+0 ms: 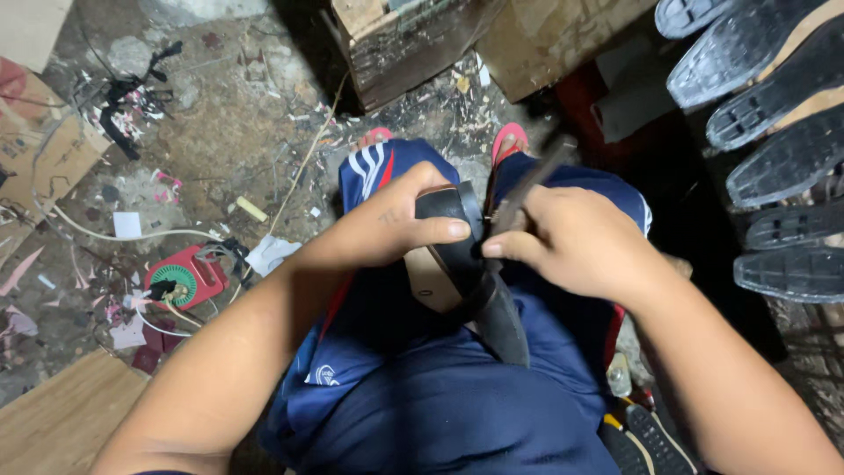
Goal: The person sits on the floor holding a shoe and presses and trims the edge of its black rubber sole using a wooden-handled blade, working around the sole perimeter. They pick up a matching sole from a crate, align it with the shoe, and press the parts together by hand.
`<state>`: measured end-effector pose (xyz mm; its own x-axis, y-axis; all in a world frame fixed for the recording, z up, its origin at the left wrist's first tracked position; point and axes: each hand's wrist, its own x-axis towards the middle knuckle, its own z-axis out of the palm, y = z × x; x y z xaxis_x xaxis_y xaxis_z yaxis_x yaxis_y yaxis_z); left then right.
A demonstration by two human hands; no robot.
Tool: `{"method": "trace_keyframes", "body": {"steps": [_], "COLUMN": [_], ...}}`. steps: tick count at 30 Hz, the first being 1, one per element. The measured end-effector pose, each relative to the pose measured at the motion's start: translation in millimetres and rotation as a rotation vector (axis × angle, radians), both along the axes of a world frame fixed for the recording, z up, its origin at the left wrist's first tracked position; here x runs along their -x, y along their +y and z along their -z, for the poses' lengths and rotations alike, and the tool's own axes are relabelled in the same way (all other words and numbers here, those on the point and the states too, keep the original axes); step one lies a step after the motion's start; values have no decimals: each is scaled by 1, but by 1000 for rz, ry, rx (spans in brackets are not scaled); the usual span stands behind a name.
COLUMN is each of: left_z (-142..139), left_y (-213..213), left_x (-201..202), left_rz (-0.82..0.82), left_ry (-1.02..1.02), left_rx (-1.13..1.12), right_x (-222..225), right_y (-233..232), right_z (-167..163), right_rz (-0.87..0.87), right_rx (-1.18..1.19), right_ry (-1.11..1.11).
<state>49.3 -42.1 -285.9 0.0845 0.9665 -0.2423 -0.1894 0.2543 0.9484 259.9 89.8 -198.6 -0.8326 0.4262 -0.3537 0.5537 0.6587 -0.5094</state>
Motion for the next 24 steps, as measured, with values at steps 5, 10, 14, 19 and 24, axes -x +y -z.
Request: {"method": "trace_keyframes", "body": {"steps": [5,10,14,19,24], "left_z": [-8,-8,-10,-11,-13], "left_y": [12,6,-3,3,24], "left_x": [-12,-26,-28,-14,-5], "left_rz": [-172,-367,-369,-413,-381], "left_ry": [216,312,344,406,608], "left_rx": [-15,36,66,-44,-81], "right_x": [-14,-47,-44,-14,-6], "right_y": [-10,-25,-25,-19,2], "right_z": [-5,6,21,46,38], "right_rz": [299,591,729,492,333], "right_rx": [151,535,551,374,236], "right_ry": [99,272,332,401,385]}}
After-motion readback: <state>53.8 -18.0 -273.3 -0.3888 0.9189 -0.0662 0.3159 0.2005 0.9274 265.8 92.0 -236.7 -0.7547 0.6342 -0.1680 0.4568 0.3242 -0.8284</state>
